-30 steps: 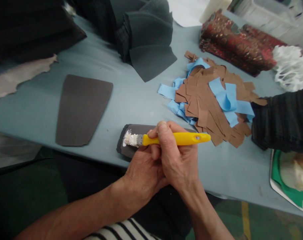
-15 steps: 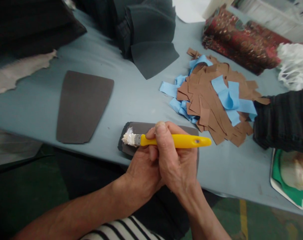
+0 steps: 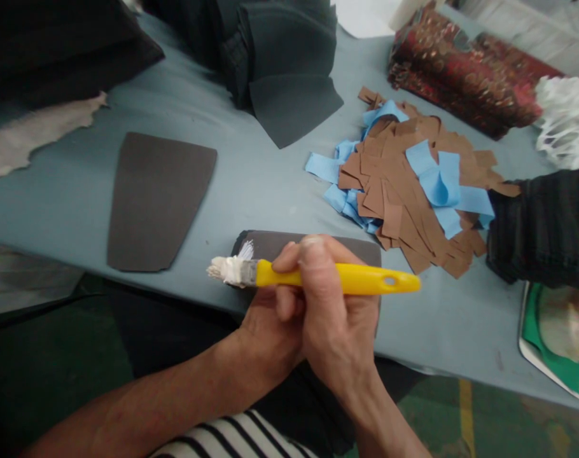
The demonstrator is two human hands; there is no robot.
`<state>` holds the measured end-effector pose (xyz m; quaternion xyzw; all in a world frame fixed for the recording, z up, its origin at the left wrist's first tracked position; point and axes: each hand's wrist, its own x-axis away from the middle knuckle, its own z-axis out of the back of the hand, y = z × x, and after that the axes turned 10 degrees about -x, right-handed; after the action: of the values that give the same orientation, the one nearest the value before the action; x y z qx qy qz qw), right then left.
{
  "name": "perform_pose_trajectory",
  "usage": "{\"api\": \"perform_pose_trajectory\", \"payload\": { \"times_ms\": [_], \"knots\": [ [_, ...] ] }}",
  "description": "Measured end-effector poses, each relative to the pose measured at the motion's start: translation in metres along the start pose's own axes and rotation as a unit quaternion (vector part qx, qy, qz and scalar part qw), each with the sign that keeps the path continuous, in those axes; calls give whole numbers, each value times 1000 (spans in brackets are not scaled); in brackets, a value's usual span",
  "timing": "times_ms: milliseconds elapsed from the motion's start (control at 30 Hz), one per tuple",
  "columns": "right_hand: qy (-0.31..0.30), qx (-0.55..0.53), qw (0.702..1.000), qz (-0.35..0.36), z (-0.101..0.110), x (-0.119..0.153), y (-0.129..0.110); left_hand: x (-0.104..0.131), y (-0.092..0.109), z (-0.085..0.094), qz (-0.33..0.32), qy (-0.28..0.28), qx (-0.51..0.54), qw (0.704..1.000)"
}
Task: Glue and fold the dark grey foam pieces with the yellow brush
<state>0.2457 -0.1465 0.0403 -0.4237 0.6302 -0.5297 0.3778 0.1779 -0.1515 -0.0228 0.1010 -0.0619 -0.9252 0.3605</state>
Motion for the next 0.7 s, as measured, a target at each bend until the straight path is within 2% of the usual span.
{"api": "perform_pose_trajectory", "payload": {
  "times_ms": [100,233,367,500,700],
  "knots": [
    [85,-60,993,59,4,-8,-4,-1,-4,9,-14,-13,-14,1000],
    [139,-89,982,96,24,-15,-11,-2,-10,16,-34,-39,-29,998],
    [216,-103,965,106,61,-13,-17,-2,-14,14,-40,5,-16,999],
    [279,-66,951,117,102,-7,-20,-2,-18,9,-29,45,-16,998],
    [313,23,939,143,153,9,-6,-2,-23,5,-62,83,-64,993]
  ]
}}
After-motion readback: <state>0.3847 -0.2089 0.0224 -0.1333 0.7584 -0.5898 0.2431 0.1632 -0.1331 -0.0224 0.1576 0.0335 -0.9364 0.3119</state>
